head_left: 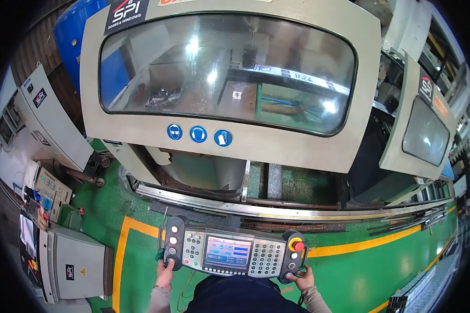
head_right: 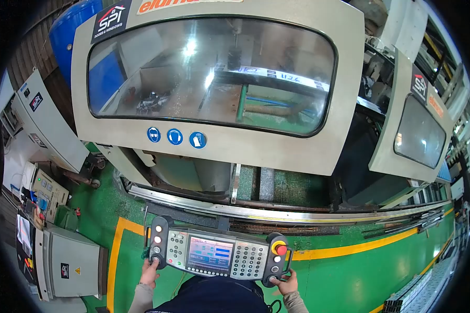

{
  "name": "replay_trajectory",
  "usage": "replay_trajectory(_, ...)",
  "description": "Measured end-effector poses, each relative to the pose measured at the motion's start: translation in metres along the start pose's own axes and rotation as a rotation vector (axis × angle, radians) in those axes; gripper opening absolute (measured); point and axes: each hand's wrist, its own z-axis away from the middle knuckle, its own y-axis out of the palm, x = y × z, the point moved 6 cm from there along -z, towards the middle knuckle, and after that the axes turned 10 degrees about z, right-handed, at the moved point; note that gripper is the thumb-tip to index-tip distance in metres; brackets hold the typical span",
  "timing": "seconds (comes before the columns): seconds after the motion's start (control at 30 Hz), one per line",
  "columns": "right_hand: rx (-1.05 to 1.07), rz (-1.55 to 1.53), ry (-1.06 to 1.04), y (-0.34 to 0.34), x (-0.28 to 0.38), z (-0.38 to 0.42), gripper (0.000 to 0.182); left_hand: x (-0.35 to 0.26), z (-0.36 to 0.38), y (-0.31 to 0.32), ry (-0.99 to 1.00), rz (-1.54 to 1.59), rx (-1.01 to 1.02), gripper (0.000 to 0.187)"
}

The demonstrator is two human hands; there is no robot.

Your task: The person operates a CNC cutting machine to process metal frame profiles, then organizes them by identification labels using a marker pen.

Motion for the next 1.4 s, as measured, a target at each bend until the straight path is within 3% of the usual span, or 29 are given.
replay_trajectory(0.6, -0.003, -0.004, -0.014, 0.001, -0.006, -0.003, 0.108, -0.002, 0.001, 0.003, -0.008, 0.026, 0.037, 0.054)
replay_trajectory(0.7, 0.056, -0.008, 0.023, -0.009, 0.030, 0.017, 0.104, 0.002, -0.003, 0.000, -0.001, -0.008, 0.047, 0.053)
replay_trajectory(1.07, 0.038, -0.018, 0.032, 0.004, -0.008, -0.002, 0.111, 0.022, -0.019, -0.008, -0.058, 0.054, 0.036, 0.056)
replay_trajectory(1.4, 0.040, -0.039, 0.033, -0.005, 0.016, 0.012, 0.115, 0.015, -0.011, -0.004, -0.067, 0.055, 0.054, 0.054)
